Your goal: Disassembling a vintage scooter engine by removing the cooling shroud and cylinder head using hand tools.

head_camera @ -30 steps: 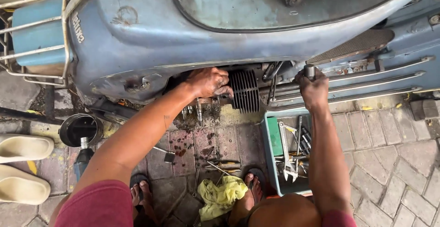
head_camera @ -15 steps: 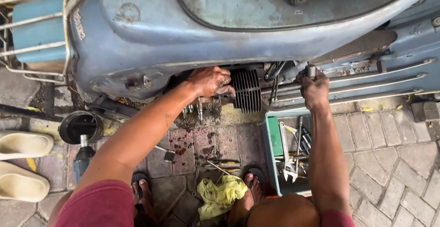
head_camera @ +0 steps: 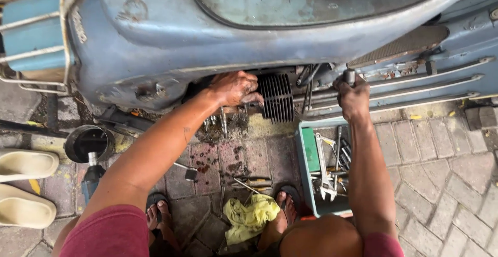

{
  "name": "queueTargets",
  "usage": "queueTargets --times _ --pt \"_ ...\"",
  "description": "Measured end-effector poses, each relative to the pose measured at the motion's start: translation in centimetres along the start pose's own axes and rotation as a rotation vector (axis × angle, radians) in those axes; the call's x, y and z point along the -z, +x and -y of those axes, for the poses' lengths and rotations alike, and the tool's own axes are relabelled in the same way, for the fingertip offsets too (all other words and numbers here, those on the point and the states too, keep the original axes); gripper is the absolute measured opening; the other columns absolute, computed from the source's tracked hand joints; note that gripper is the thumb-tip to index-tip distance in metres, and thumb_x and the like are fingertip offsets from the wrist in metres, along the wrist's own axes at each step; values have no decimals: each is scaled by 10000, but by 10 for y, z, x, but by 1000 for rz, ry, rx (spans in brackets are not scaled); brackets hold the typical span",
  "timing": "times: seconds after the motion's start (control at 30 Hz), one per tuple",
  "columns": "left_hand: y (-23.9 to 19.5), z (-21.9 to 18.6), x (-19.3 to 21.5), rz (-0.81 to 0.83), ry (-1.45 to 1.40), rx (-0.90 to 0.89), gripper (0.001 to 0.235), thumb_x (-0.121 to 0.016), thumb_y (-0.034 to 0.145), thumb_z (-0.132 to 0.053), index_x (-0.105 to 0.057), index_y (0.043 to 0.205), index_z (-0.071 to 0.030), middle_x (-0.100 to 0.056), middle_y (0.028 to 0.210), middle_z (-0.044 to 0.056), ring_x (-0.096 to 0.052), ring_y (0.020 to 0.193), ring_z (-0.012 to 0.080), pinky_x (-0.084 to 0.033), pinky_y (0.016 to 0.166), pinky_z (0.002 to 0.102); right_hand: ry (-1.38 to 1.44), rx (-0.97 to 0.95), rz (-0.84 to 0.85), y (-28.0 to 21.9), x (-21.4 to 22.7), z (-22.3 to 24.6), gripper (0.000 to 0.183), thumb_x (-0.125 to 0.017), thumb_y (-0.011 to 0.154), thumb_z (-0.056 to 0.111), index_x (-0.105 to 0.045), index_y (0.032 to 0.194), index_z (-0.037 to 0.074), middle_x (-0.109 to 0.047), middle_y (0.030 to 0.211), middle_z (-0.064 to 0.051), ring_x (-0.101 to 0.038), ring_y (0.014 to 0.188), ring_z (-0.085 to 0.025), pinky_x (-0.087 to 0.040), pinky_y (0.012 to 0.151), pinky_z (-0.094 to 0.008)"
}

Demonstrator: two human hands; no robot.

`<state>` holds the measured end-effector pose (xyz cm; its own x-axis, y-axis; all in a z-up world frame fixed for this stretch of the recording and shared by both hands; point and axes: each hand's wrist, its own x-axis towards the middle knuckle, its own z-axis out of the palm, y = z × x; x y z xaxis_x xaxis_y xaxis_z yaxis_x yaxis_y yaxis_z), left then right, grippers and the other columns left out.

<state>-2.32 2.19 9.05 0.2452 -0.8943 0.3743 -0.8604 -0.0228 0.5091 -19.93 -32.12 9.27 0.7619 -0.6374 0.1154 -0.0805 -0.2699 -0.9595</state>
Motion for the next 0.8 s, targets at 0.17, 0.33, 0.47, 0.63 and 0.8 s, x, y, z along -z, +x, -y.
queueTargets --times 0.17,0.33,0.47,0.63,0.8 --pt "3 -8 10 125 7 110 395 -634 1024 -411 -639 767 -111 -653 809 42 -659 669 225 -570 639 342 63 97 66 -15 7 40 100 -663 873 -69 -683 944 -2 -672 835 -148 -667 754 -193 -531 679 -317" --pt "3 23 -25 212 70 196 513 -506 1005 -505 -680 1067 -26 -664 1156 175 -698 953 324 -617 760 422 44 14 66 6 77 24 169 -643 995 -1 -570 918 131 -601 852 -28 -559 670 -119 -484 589 -250" --pt "1 10 1 89 -43 89 460 -644 1011 -421 -558 686 -107 -547 715 25 -577 582 197 -490 540 330 -45 51 35 7 -8 -3 73 -637 907 -54 -690 905 -3 -646 743 -121 -565 614 -160 -410 514 -293" --pt "-3 15 -14 40 -73 72 437 -674 987 -375 -552 655 -117 -550 681 30 -558 555 211 -454 513 332 -1 45 18 0 -3 3 62 -689 874 -30 -695 890 29 -622 684 -117 -540 522 -129 -395 444 -257" --pt "0 52 -53 138 -32 136 412 -590 1054 -388 -642 814 -58 -695 901 117 -693 810 267 -587 742 360 62 227 100 13 68 -4 45 -755 897 9 -736 931 31 -681 845 -161 -644 682 -195 -491 606 -313"
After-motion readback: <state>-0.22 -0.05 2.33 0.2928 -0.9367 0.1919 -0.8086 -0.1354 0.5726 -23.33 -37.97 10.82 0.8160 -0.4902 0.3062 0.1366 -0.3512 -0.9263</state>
